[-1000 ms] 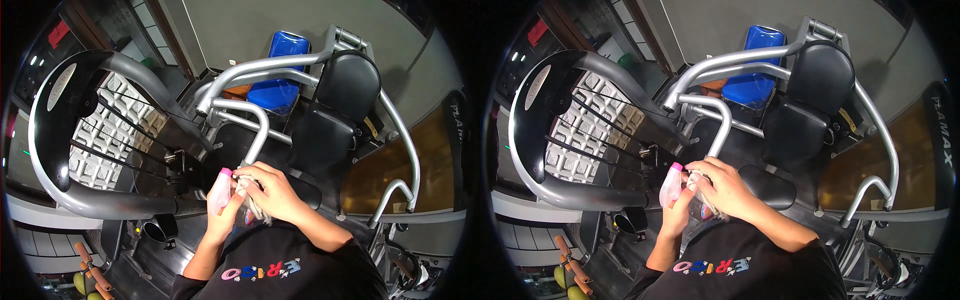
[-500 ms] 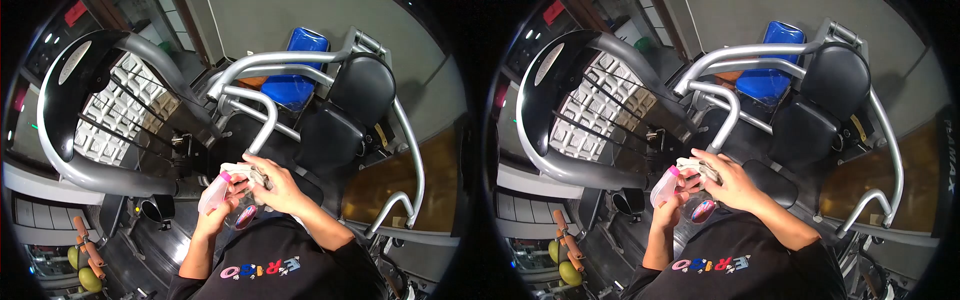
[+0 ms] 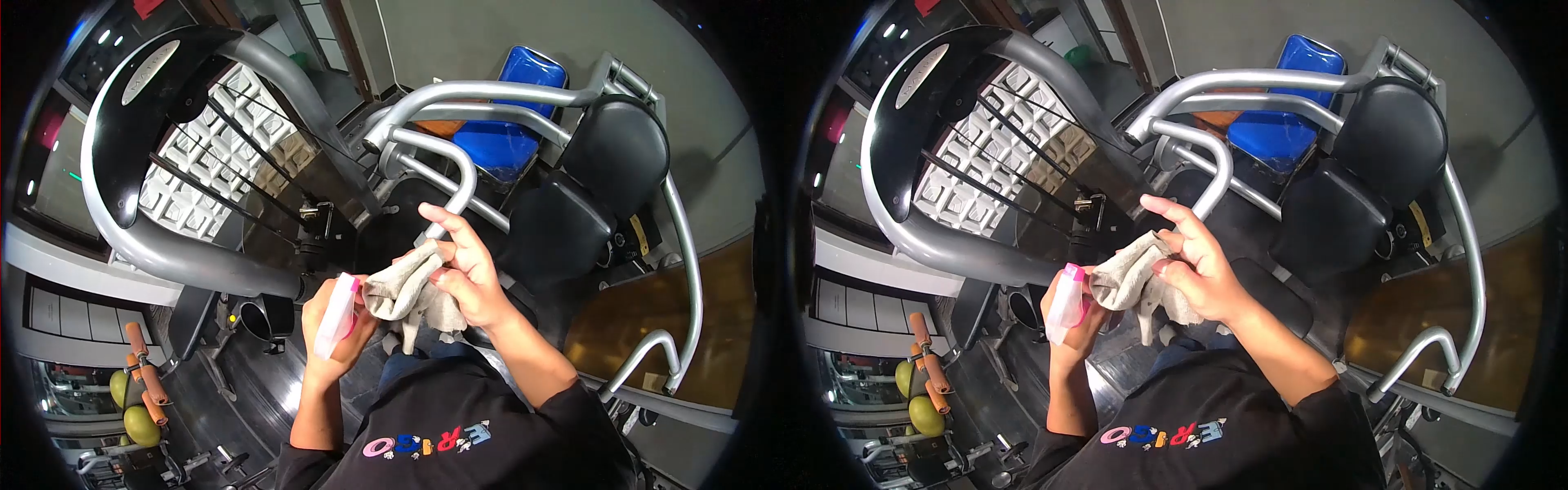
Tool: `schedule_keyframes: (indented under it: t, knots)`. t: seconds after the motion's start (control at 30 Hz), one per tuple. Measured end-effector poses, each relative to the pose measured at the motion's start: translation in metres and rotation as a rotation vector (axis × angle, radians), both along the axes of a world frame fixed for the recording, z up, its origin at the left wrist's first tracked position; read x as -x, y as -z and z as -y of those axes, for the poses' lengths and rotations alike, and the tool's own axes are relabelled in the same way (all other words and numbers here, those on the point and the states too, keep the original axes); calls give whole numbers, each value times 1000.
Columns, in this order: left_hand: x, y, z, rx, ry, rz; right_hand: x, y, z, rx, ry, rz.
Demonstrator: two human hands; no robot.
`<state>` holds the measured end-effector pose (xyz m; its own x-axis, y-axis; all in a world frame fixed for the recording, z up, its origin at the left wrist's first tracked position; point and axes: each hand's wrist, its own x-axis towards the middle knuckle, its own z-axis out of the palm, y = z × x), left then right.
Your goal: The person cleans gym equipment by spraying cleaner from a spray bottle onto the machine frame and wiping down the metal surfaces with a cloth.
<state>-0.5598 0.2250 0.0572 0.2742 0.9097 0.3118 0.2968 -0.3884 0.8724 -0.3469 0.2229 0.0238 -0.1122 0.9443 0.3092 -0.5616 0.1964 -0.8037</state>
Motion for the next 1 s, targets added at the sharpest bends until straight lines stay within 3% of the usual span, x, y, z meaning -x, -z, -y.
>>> schedule_keyframes:
  t: [0.17, 0.3, 0.33, 0.4, 0.53, 0.63, 0.73, 0.8, 0.9, 1.0]
  knots:
    - [-3, -18, -4, 145, 2, 138, -3, 12, -11, 70, -94, 35]
    - [1, -26, -17, 239, 45, 135, 27, 45, -17, 266, -239, -279]
    - [4, -28, -21, 236, 51, 132, 32, 56, -19, 264, -259, -214]
    - [11, -30, -22, 255, 70, 60, 43, 63, -18, 293, -453, -426]
    - [25, -32, -28, 262, 35, 6, 63, 92, -13, 279, -601, -528]
    - [41, -32, -29, 275, -35, -23, 61, 73, -17, 151, -421, 0]
    - [54, -30, -29, 257, -8, 29, 68, 63, -25, 253, -260, 143]
    - [63, -27, -29, 246, 6, 12, 73, 53, -26, 273, -212, 81]
    - [82, -23, -31, 197, 37, -19, 79, 47, -21, 2, 53, 277]
    - [95, -21, -31, 236, 53, 49, 78, 34, -13, -73, 106, 364]
